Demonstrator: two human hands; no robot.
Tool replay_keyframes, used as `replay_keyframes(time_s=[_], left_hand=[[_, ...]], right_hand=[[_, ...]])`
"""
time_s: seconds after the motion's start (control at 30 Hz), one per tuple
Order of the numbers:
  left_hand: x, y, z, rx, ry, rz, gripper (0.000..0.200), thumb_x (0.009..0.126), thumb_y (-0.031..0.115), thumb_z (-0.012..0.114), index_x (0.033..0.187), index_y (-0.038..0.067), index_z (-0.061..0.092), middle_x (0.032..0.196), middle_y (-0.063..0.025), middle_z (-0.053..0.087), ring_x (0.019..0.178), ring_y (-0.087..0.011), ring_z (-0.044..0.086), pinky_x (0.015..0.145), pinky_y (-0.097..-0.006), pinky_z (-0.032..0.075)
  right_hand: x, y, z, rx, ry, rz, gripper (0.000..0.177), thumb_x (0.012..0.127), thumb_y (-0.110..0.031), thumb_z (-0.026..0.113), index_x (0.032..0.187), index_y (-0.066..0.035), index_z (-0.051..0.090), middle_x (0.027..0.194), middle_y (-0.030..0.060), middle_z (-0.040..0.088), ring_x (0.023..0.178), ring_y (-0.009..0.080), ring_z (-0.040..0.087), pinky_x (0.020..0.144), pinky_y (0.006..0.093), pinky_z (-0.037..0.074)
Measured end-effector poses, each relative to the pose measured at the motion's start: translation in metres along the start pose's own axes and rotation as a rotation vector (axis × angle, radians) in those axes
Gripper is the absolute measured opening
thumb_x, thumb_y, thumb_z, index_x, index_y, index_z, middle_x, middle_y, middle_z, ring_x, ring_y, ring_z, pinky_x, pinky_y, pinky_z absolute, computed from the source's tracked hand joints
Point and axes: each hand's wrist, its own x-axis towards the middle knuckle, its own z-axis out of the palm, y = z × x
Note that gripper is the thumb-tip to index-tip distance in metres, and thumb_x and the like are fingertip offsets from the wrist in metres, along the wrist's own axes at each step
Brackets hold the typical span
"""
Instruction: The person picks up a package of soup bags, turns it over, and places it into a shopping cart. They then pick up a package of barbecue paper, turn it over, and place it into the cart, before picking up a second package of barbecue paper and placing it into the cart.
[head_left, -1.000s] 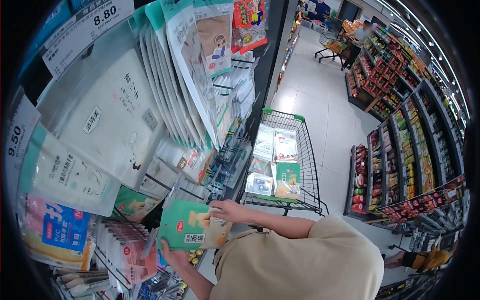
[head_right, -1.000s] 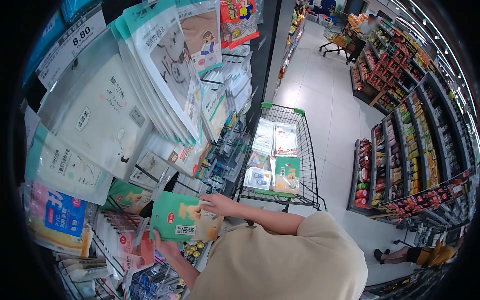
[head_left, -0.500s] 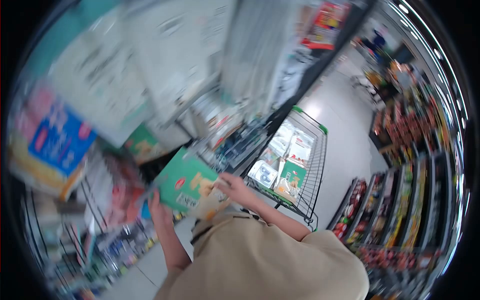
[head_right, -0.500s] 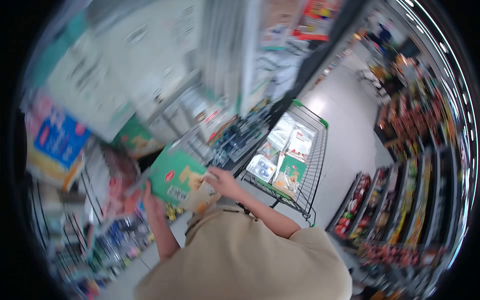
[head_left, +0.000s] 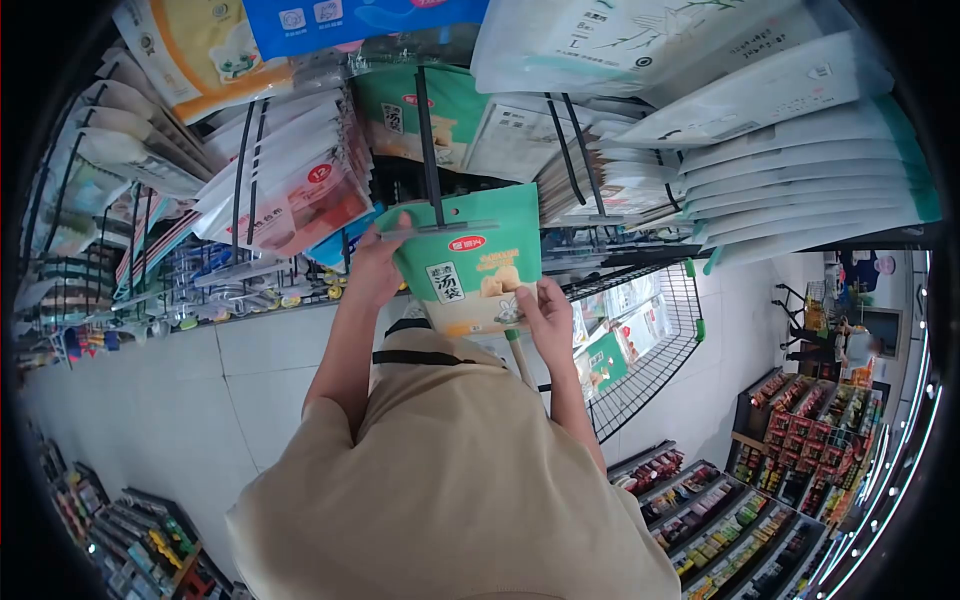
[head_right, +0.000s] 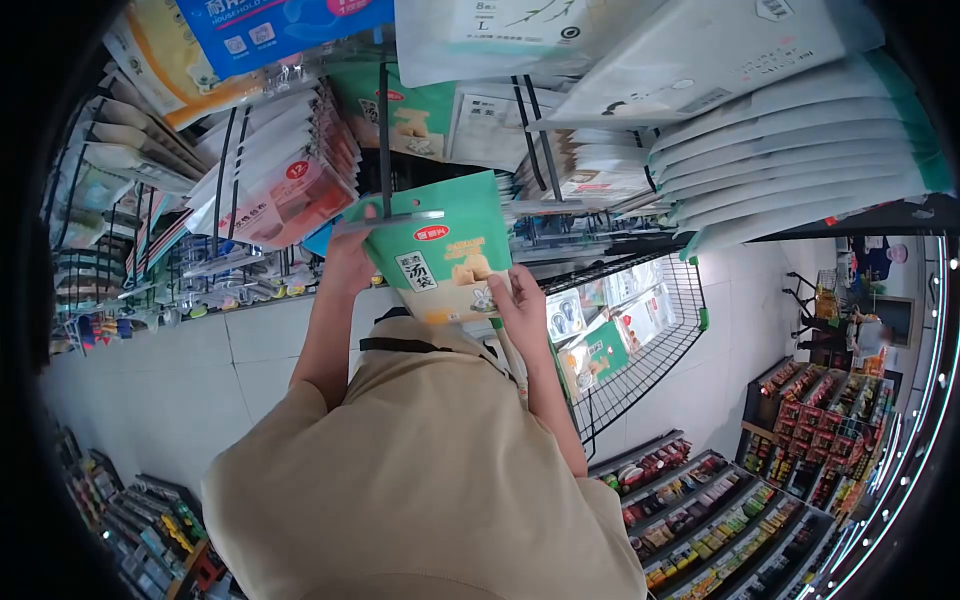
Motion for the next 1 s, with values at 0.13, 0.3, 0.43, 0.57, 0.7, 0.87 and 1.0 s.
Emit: replay_keyframes(time_s=[0.13,0.3,0.43,0.57,0.7,0.87,1.0], left_hand=[[-0.010,0.023,0.004,0.053,-0.120,0.055,0.036,0.100,0.024,0.054,0.123,-0.004,0.056,0.112,-0.0115,0.065,0.104,-0.0199,0.062,0.093,-0.0332,0.047],[-0.018,0.036,-0.004,0.076,-0.161,0.064,0.036,0.101,0.024,0.052,0.122,-0.004,0.057,0.115,-0.0126,0.064,0.109,-0.0215,0.060,0.095,-0.0343,0.046],[-0.017,0.042,-0.007,0.125,-0.275,0.039,0.036,0.101,0.024,0.050,0.123,-0.005,0.056,0.117,-0.0129,0.063,0.112,-0.0206,0.059,0.097,-0.0345,0.045],[-0.016,0.051,0.001,0.172,-0.278,0.039,0.037,0.102,0.024,0.050,0.123,-0.006,0.056,0.118,-0.0122,0.063,0.112,-0.0196,0.058,0.096,-0.0338,0.045],[-0.010,0.059,0.015,0.184,-0.239,0.042,0.036,0.101,0.024,0.051,0.122,-0.005,0.058,0.117,-0.0105,0.064,0.110,-0.0172,0.058,0.095,-0.0311,0.045],[-0.003,0.064,0.014,0.191,-0.133,0.044,0.034,0.101,0.020,0.051,0.122,-0.005,0.058,0.112,-0.0106,0.064,0.104,-0.0177,0.061,0.091,-0.0313,0.047],[0.002,0.067,0.014,0.242,-0.090,-0.003,0.036,0.100,0.026,0.054,0.121,-0.003,0.060,0.107,-0.0072,0.064,0.100,-0.0144,0.059,0.089,-0.0283,0.046]], right_hand=[[0.004,-0.006,0.013,-0.025,-0.001,-0.041,0.022,0.097,-0.011,0.059,0.115,0.002,0.058,0.094,0.0000,0.064,0.078,0.0039,0.053,0.068,0.0204,0.044],[0.006,-0.002,0.022,-0.090,-0.005,0.008,0.022,0.099,-0.017,0.057,0.110,0.001,0.061,0.090,-0.0009,0.063,0.077,0.0040,0.052,0.069,0.0211,0.044],[0.007,0.002,0.028,-0.102,0.015,-0.016,0.022,0.100,-0.020,0.056,0.107,0.001,0.062,0.086,-0.0017,0.062,0.076,0.0036,0.051,0.068,0.0203,0.042],[0.009,0.001,0.034,-0.076,0.037,-0.019,0.022,0.100,-0.020,0.056,0.107,0.000,0.062,0.085,-0.0021,0.062,0.075,0.0035,0.050,0.068,0.0196,0.042],[0.015,-0.001,0.038,-0.053,0.089,-0.034,0.022,0.100,-0.020,0.057,0.104,0.000,0.062,0.082,-0.0028,0.061,0.074,0.0030,0.049,0.066,0.0196,0.040],[0.022,0.002,0.046,-0.053,0.119,-0.056,0.022,0.100,-0.021,0.057,0.101,0.000,0.063,0.079,-0.0031,0.060,0.073,0.0027,0.050,0.065,0.0192,0.040],[0.028,0.010,0.052,-0.051,0.136,-0.033,0.020,0.099,-0.019,0.057,0.104,0.000,0.061,0.082,-0.0034,0.060,0.074,0.0022,0.050,0.066,0.0190,0.040]])
